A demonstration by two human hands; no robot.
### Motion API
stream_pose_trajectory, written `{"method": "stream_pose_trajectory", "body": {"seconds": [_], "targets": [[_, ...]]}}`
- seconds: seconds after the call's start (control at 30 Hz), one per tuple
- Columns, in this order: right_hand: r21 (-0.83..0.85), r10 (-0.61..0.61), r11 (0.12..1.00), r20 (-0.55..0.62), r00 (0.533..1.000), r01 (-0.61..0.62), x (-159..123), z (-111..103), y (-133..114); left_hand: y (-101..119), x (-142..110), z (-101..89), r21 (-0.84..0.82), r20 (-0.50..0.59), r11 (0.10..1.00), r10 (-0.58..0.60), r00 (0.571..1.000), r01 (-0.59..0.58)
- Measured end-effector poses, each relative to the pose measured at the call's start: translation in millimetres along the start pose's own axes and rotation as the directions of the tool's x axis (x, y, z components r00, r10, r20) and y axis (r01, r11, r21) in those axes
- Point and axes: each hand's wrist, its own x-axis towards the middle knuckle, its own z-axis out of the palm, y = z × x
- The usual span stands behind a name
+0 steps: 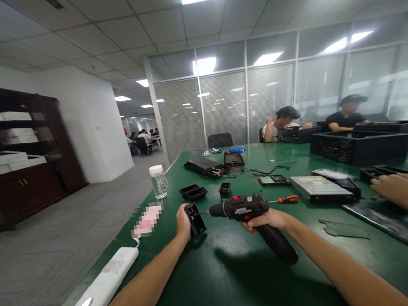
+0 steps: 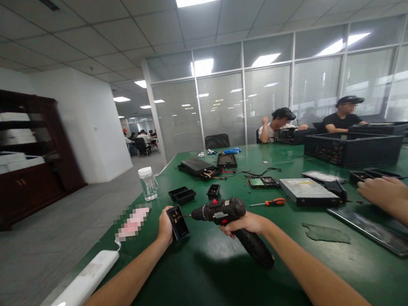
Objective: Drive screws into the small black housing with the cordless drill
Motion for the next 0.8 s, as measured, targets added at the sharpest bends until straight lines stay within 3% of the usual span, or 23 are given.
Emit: {"method": "stream_pose_trajectory", "body": {"seconds": [0.23, 0.8], "targets": [[-0.018, -0.027, 0.999, 0.03, 0.999, 0.027, 0.4, 0.9, -1.9, -2.7, 1.4, -1.1, 0.02, 0.007, 0.999, 0.038, 0.999, -0.038], [-0.036, -0.008, 0.999, 0.017, 1.0, 0.009, 0.1, 1.4, -3.0, 2.7, -1.9, 0.8, -0.017, -0.003, 1.0, -0.014, 1.0, 0.014]]}}
